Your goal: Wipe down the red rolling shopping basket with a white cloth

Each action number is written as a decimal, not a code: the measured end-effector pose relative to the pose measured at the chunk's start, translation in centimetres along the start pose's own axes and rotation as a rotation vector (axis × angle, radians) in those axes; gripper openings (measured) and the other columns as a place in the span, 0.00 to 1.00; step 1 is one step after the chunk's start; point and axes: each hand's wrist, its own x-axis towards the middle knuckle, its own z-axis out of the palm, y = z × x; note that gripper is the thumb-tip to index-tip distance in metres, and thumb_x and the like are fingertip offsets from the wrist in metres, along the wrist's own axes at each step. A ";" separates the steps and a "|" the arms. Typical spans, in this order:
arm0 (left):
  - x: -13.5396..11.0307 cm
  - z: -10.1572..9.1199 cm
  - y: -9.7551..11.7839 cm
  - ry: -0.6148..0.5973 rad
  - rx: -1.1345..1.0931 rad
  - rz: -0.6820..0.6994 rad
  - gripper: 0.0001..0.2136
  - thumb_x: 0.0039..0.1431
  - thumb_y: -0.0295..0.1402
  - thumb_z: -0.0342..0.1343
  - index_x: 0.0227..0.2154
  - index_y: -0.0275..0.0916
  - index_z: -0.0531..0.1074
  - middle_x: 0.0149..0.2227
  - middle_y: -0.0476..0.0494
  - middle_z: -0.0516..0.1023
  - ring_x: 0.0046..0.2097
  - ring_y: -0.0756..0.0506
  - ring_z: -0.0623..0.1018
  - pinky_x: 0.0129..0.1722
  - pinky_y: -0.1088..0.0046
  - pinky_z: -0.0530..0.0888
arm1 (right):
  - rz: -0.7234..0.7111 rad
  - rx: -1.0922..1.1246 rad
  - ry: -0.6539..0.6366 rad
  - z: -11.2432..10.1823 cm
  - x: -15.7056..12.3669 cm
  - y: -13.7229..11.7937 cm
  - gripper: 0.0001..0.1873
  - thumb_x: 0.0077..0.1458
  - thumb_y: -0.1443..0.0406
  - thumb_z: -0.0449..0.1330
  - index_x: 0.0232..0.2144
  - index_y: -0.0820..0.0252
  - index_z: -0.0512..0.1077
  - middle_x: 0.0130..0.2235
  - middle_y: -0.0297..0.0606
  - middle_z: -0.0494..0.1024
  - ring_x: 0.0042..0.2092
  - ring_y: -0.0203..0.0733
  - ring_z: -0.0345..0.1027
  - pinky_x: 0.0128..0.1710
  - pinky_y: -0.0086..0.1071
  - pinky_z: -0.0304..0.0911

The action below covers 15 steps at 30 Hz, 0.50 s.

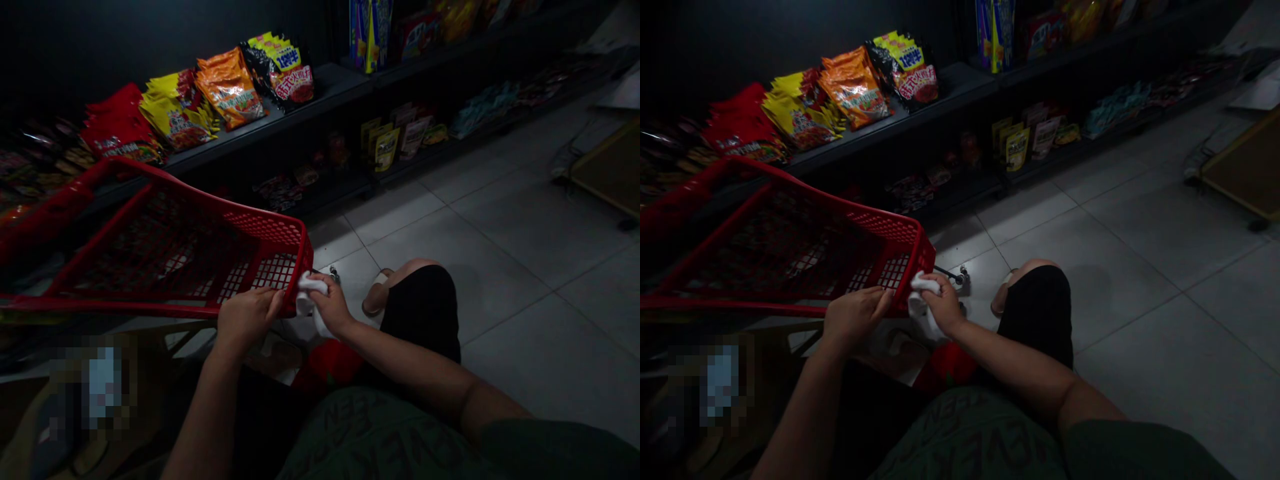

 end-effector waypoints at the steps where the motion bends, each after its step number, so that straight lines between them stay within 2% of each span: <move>1: -0.1 0.0 0.0 0.006 0.004 0.000 0.24 0.71 0.45 0.39 0.34 0.44 0.80 0.40 0.47 0.84 0.38 0.43 0.81 0.28 0.69 0.59 | 0.022 0.040 0.069 -0.2 1.1 -0.2 0.17 0.48 0.66 0.61 0.43 0.55 0.76 0.42 0.34 0.78 0.42 0.41 0.71 0.47 0.34 0.67; 3: -0.1 0.1 0.0 0.012 0.010 -0.002 0.24 0.71 0.44 0.39 0.33 0.44 0.80 0.40 0.47 0.84 0.39 0.43 0.81 0.28 0.69 0.59 | 0.023 0.100 0.200 -0.2 3.5 -0.5 0.22 0.50 0.63 0.61 0.50 0.54 0.73 0.44 0.34 0.78 0.43 0.40 0.71 0.46 0.34 0.68; 5: -0.1 0.0 0.2 0.012 0.009 -0.004 0.24 0.71 0.44 0.39 0.33 0.44 0.80 0.41 0.47 0.84 0.39 0.43 0.81 0.28 0.70 0.59 | 0.006 0.089 0.200 0.2 4.6 -0.5 0.25 0.51 0.62 0.61 0.54 0.54 0.71 0.49 0.35 0.78 0.47 0.41 0.71 0.49 0.35 0.67; 7: -0.1 -0.1 0.4 0.008 0.009 -0.012 0.23 0.71 0.44 0.39 0.34 0.44 0.80 0.40 0.47 0.84 0.38 0.43 0.81 0.28 0.70 0.59 | -0.005 0.013 0.132 0.7 3.4 0.1 0.27 0.51 0.63 0.61 0.55 0.52 0.71 0.53 0.35 0.76 0.52 0.41 0.69 0.55 0.36 0.64; 9: -0.1 -0.1 0.5 0.006 0.009 -0.027 0.23 0.71 0.44 0.40 0.34 0.44 0.80 0.38 0.47 0.84 0.37 0.43 0.81 0.27 0.70 0.58 | -0.007 -0.061 0.086 0.6 0.8 1.5 0.25 0.50 0.65 0.61 0.52 0.52 0.73 0.54 0.35 0.75 0.54 0.42 0.67 0.59 0.37 0.61; 11: -0.1 -0.2 0.5 0.006 0.005 -0.029 0.22 0.71 0.44 0.40 0.34 0.44 0.79 0.38 0.47 0.84 0.37 0.44 0.81 0.27 0.70 0.58 | 0.049 -0.069 0.032 0.1 -1.2 2.7 0.22 0.47 0.67 0.61 0.47 0.54 0.76 0.50 0.36 0.77 0.51 0.42 0.70 0.56 0.37 0.63; 13: -0.1 -0.3 0.5 0.007 -0.003 -0.020 0.23 0.71 0.44 0.39 0.33 0.44 0.79 0.38 0.47 0.84 0.37 0.44 0.81 0.27 0.70 0.58 | 0.126 -0.018 0.024 -0.5 -1.2 3.3 0.20 0.47 0.66 0.59 0.45 0.55 0.76 0.44 0.35 0.79 0.44 0.41 0.72 0.49 0.35 0.67; 15: -0.1 -0.3 0.5 0.005 -0.006 -0.012 0.24 0.71 0.44 0.38 0.33 0.43 0.79 0.38 0.47 0.84 0.38 0.44 0.81 0.27 0.70 0.58 | 0.146 0.049 0.096 -0.9 0.7 3.1 0.23 0.49 0.65 0.57 0.50 0.55 0.73 0.42 0.34 0.79 0.41 0.39 0.72 0.46 0.34 0.68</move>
